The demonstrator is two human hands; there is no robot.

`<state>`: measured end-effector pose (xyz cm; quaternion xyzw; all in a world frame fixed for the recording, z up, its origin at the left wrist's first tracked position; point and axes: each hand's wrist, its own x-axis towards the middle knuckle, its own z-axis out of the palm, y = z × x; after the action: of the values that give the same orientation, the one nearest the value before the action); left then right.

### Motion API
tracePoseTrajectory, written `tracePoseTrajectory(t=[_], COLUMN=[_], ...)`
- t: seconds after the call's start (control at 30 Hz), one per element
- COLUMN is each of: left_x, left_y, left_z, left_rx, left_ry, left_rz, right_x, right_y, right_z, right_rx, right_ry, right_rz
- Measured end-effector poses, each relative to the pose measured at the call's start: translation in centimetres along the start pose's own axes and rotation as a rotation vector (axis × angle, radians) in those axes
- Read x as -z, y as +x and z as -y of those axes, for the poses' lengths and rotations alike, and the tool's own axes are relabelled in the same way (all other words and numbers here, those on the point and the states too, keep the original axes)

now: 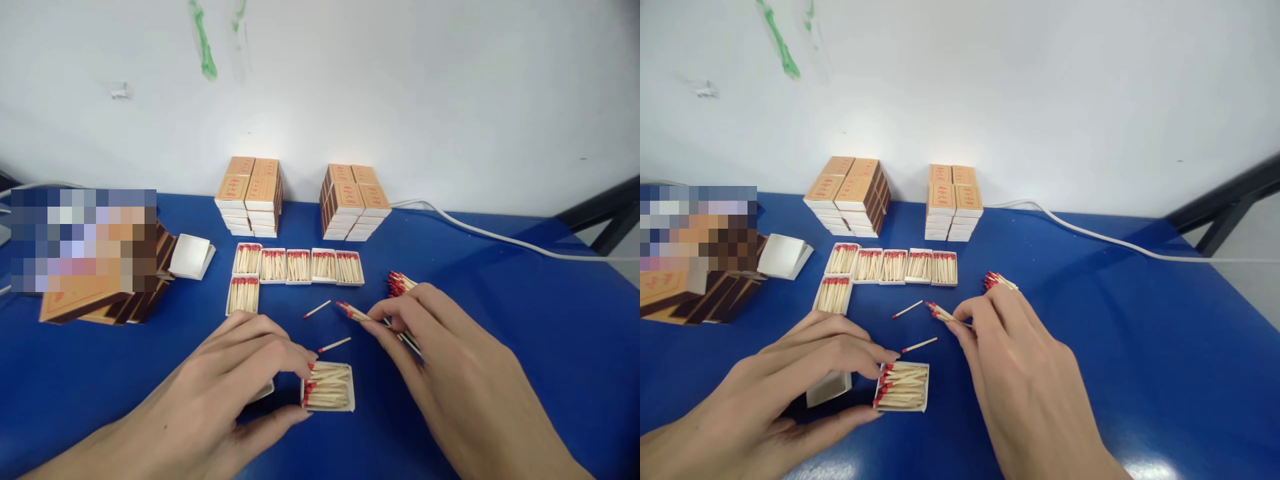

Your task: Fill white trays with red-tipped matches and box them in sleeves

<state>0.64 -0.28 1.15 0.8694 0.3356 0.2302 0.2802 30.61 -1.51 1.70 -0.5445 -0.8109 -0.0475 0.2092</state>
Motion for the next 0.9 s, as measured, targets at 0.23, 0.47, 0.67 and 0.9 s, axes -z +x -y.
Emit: tracePoseTrajectory(t=[0.23, 0.47, 0.67, 0.9], left_x=[0.0, -0.3, -0.2, -0.1], left_y=[-0.2, -0.1, 0.0, 0.1], left_z=[-0.1, -0.2, -0.3, -0.3], left_rx=[0.036, 0.081, 0.064, 0.012], left_ry=[-0.007, -0.066, -0.039, -0.02], left_rz=[-0.007, -0.044, -0.028, -0.025], right_x=[0.8, 0.2, 0.2, -0.1], right_y=[0.6, 0.0, 0.0, -0.1], right_z=[1.0, 1.9, 2.1, 2.1], right_rx=[-0.027, 0.124, 0.148, 0.136], right_ry=[0.316, 0.519, 0.413, 0.397], right_rz=[0.036, 0.219, 0.21, 0.17])
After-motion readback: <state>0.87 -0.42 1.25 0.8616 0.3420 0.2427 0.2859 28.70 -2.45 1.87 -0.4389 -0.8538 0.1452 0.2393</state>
